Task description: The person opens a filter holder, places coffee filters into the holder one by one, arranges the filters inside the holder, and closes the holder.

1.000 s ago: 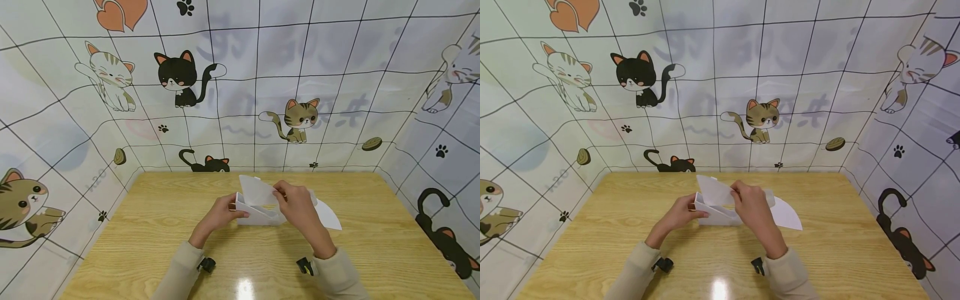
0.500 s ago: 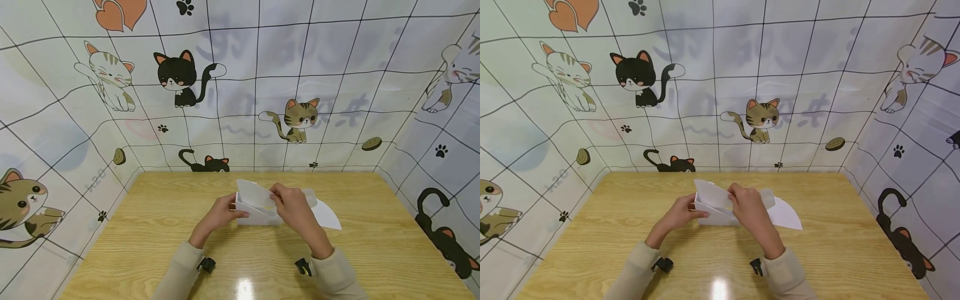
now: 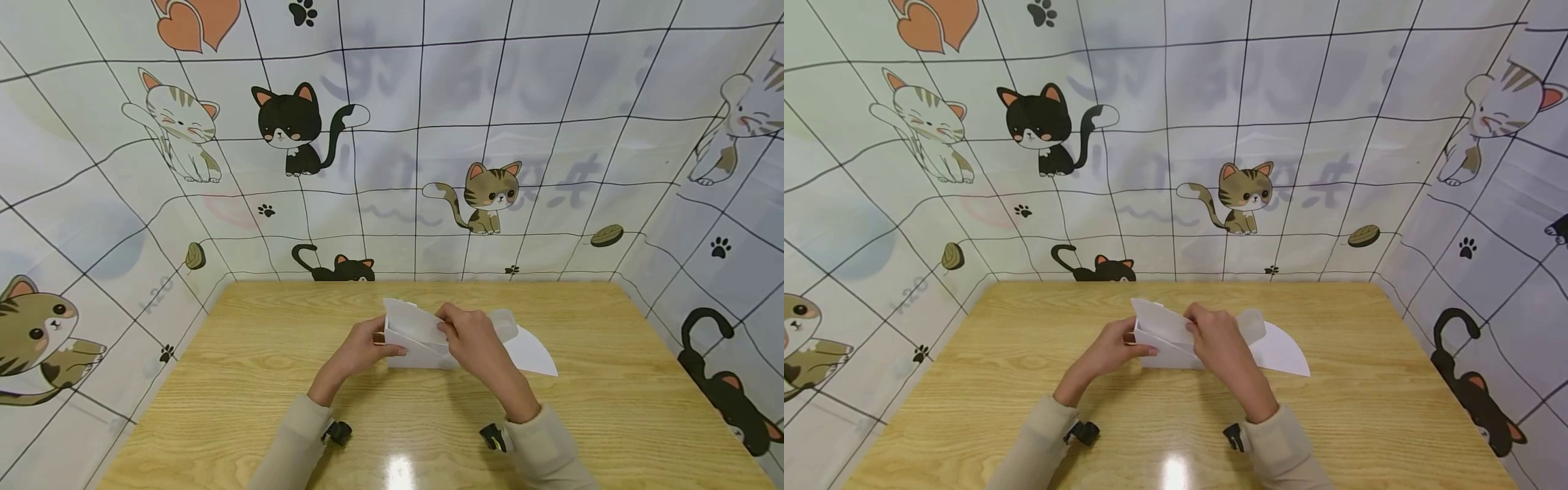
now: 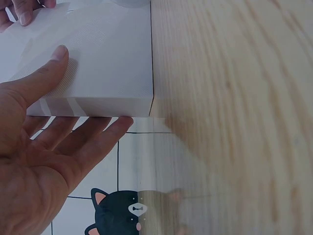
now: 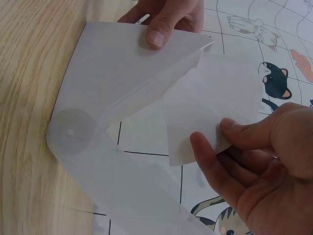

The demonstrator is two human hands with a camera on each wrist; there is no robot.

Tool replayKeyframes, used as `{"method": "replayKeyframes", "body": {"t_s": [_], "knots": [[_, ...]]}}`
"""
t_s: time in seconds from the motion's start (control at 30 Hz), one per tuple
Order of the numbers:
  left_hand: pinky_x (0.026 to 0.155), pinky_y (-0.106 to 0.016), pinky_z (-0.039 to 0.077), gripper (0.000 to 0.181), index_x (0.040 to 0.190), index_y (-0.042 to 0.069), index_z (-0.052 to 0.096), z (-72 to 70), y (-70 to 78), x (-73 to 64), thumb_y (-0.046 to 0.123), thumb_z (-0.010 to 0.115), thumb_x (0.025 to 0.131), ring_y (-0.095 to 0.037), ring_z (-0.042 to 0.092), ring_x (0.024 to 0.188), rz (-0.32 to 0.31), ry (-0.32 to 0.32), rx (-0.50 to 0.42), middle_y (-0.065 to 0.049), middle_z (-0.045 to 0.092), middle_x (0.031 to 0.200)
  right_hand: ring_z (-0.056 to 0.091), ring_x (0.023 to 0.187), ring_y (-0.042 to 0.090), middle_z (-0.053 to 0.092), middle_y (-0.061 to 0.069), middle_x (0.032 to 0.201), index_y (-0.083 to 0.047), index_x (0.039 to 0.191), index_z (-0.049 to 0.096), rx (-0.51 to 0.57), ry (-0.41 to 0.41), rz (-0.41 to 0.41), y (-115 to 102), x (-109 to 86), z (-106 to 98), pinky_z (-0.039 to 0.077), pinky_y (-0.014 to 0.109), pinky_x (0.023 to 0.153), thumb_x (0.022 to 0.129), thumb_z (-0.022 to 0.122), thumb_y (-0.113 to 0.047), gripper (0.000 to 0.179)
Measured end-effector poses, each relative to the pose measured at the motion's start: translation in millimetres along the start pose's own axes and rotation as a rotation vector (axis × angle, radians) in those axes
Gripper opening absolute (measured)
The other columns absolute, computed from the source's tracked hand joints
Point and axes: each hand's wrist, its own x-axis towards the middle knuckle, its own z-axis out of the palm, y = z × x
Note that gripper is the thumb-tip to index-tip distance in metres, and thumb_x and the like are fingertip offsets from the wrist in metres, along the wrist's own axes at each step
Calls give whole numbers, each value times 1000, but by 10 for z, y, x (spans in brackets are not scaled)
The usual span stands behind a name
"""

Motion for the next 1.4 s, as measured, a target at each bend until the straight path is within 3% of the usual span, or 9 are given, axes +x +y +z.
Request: {"method": "replayKeyframes", "body": {"t_s": [0.37, 0.87, 1.13, 1.4], "knots": [[86, -33, 63, 50, 137, 11, 63, 3, -11, -10, 14, 81, 90, -32, 73, 111, 5, 4, 5, -12, 71, 126, 49, 56, 5, 72, 4, 79, -9, 96, 71, -5, -27, 0, 25, 1, 39, 39, 21, 51, 95, 71, -2, 6], [87, -36, 63, 51, 138, 14, 62, 1, -15, -16, 18, 81, 91, -31, 73, 111, 21, 11, 25, -11, 72, 125, 47, 54, 3, 70, -1, 73, -11, 89, 75, -13, -58, 23, 41, 1, 59, 38, 22, 50, 93, 74, -3, 9], [86, -34, 63, 52, 139, 13, 61, 7, -7, -10, 16, 80, 91, -32, 73, 112, 18, 3, 13, -11, 71, 126, 58, 60, 3, 74, 2, 78, -11, 90, 76, -14, -90, 33, 68, -7, 87, 45, 21, 52, 94, 71, -2, 11], [87, -36, 63, 51, 138, 14, 62, 2, -1, -20, 16, 80, 91, -33, 73, 112, 19, 1, 2, -11, 71, 127, 70, 70, 12, 78, 5, 86, -12, 90, 78, -42, -85, 24, 80, -13, 108, 50, 23, 55, 91, 76, -2, 11]]}}
